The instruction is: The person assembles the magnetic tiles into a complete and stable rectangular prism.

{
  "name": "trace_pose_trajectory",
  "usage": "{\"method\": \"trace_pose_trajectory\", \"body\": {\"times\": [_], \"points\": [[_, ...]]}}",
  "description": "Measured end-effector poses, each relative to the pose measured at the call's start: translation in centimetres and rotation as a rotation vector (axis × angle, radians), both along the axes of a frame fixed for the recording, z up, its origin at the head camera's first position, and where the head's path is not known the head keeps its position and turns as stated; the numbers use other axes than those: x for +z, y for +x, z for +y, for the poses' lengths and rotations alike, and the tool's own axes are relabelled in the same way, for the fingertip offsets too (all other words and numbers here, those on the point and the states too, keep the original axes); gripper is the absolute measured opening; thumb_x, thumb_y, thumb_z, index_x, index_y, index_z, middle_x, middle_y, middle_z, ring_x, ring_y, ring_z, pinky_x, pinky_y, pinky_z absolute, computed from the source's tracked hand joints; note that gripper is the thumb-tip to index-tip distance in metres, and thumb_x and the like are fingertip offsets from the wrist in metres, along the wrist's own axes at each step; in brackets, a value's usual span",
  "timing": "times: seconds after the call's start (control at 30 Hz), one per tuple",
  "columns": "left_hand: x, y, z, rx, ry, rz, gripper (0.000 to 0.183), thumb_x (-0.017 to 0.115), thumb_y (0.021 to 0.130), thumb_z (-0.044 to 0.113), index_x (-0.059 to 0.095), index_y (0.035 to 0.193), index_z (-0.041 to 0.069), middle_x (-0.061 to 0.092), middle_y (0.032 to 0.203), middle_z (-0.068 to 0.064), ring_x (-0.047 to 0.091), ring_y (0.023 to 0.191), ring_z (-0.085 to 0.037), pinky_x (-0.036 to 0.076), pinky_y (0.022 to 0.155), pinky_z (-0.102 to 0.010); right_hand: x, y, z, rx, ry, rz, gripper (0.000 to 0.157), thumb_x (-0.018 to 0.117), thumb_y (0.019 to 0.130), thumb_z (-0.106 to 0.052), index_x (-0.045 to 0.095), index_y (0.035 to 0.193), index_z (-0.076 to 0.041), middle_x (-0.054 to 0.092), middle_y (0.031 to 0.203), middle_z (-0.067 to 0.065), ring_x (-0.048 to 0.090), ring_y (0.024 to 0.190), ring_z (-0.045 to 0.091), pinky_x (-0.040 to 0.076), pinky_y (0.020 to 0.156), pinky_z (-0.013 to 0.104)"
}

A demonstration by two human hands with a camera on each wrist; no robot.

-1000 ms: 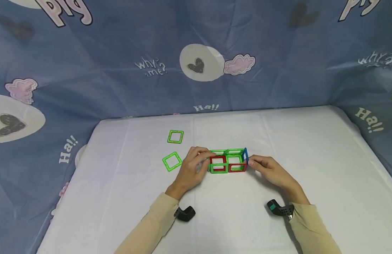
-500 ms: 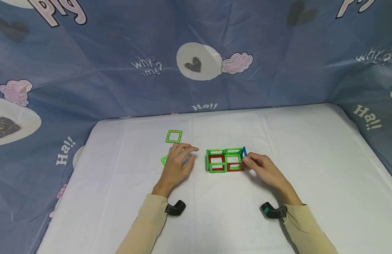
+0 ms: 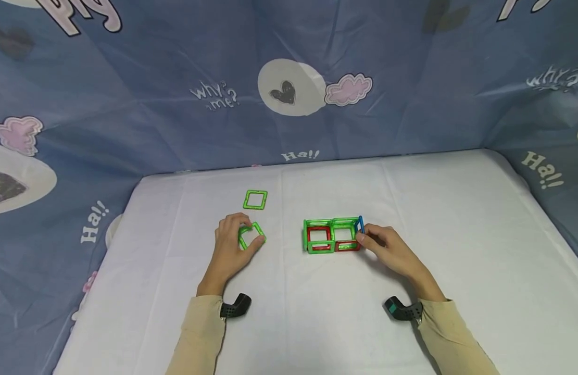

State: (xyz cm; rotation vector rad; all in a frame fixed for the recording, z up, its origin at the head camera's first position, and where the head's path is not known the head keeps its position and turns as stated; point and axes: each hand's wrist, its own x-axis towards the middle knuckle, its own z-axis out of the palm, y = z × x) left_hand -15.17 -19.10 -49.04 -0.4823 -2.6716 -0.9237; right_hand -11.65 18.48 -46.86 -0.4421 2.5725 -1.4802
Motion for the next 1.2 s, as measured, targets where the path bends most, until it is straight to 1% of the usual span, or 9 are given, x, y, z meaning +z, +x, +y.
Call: {"method": "trace_pose_trajectory", "body": {"times": [0.17, 0.27, 0.33, 0.47, 0.6, 0.73, 0.9, 1.07, 1.2], "points": [[0.1, -0.1, -0.2, -0.041, -0.043, -0.032, 0.034, 0.074, 0.078, 0.04, 0.053, 0.091, 0.016, 0.053, 0.12, -0.005, 0.044, 0.111, -0.029, 0.027, 0.089, -0.045, 2.2, 0.6, -0.7, 0.01, 0.004, 0.007, 0.022, 0.052, 0.098, -0.017, 0.058, 0.084, -0.001, 0.059, 0.079, 0.013, 0.043, 0.067, 0.008, 0.035, 0.059, 0.023], [0.1, -0.1, -0.6, -0.076, -0.049, -0.054, 0.03, 0.074, 0.079, 0.04, 0.055, 0.089, 0.019, 0.053, 0.121, -0.004, 0.044, 0.112, -0.027, 0.026, 0.092, -0.046, 3.3, 0.9, -1.0, 0.019, 0.016, 0.018, 0.021, 0.051, 0.098, -0.015, 0.059, 0.085, 0.0, 0.061, 0.082, 0.014, 0.045, 0.069, 0.008, 0.036, 0.061, 0.023], [0.1, -0.1, -0.9, -0.104, -0.042, -0.075, 0.028, 0.074, 0.079, 0.037, 0.055, 0.09, 0.02, 0.052, 0.124, -0.003, 0.043, 0.115, -0.026, 0.025, 0.095, -0.046, 3.5, 1.0, -1.1, 0.019, 0.021, 0.021, 0.021, 0.051, 0.098, -0.015, 0.059, 0.085, 0.0, 0.062, 0.083, 0.013, 0.046, 0.071, 0.008, 0.037, 0.063, 0.022], [0.4, 0.0, -1.5, -0.159, -0.022, -0.111, 0.027, 0.075, 0.078, 0.029, 0.056, 0.094, 0.02, 0.049, 0.129, -0.002, 0.041, 0.119, -0.024, 0.024, 0.096, -0.044, 3.6, 1.1, -1.0, 0.014, 0.027, 0.024, 0.02, 0.051, 0.097, -0.015, 0.06, 0.086, -0.001, 0.063, 0.082, 0.012, 0.046, 0.07, 0.009, 0.035, 0.065, 0.023], [0.6, 0.0, -1.8, -0.197, -0.013, -0.122, 0.027, 0.073, 0.076, 0.019, 0.058, 0.098, 0.02, 0.047, 0.129, -0.002, 0.04, 0.117, -0.024, 0.025, 0.094, -0.042, 3.3, 1.0, -0.9, 0.009, 0.039, 0.026, 0.02, 0.051, 0.097, -0.016, 0.061, 0.086, -0.003, 0.064, 0.083, 0.011, 0.046, 0.071, 0.01, 0.035, 0.065, 0.023], [0.8, 0.1, -1.8, -0.203, 0.002, -0.132, 0.027, 0.072, 0.075, 0.015, 0.059, 0.099, 0.021, 0.048, 0.128, -0.001, 0.041, 0.115, -0.022, 0.026, 0.094, -0.041, 3.2, 0.9, -0.8, 0.004, 0.048, 0.026, 0.02, 0.051, 0.098, -0.017, 0.06, 0.086, -0.003, 0.064, 0.084, 0.01, 0.047, 0.073, 0.011, 0.036, 0.066, 0.023], [0.7, 0.1, -1.8, -0.183, 0.035, -0.13, 0.025, 0.073, 0.075, 0.013, 0.06, 0.096, 0.021, 0.05, 0.126, -0.001, 0.043, 0.117, -0.022, 0.027, 0.097, -0.043, 3.1, 1.0, -0.9, 0.004, 0.039, 0.018, 0.021, 0.051, 0.098, -0.017, 0.06, 0.087, -0.002, 0.064, 0.085, 0.01, 0.048, 0.074, 0.011, 0.037, 0.066, 0.023], [0.4, 0.1, -2.0, -0.182, 0.096, -0.1, 0.025, 0.075, 0.074, 0.009, 0.063, 0.094, 0.02, 0.051, 0.127, -0.003, 0.044, 0.123, -0.024, 0.031, 0.103, -0.047, 3.1, 1.1, -0.9, 0.0, 0.041, 0.023, 0.02, 0.051, 0.098, -0.017, 0.061, 0.086, -0.003, 0.064, 0.084, 0.01, 0.047, 0.073, 0.011, 0.035, 0.068, 0.024], [0.4, 0.1, -2.0, -0.194, 0.136, -0.068, 0.027, 0.076, 0.074, 0.008, 0.066, 0.097, 0.019, 0.051, 0.128, -0.006, 0.046, 0.124, -0.025, 0.034, 0.105, -0.044, 3.1, 1.1, -0.9, 0.0, 0.038, 0.041, 0.02, 0.052, 0.097, -0.016, 0.06, 0.085, -0.003, 0.063, 0.082, 0.011, 0.047, 0.073, 0.011, 0.036, 0.067, 0.023]]}}
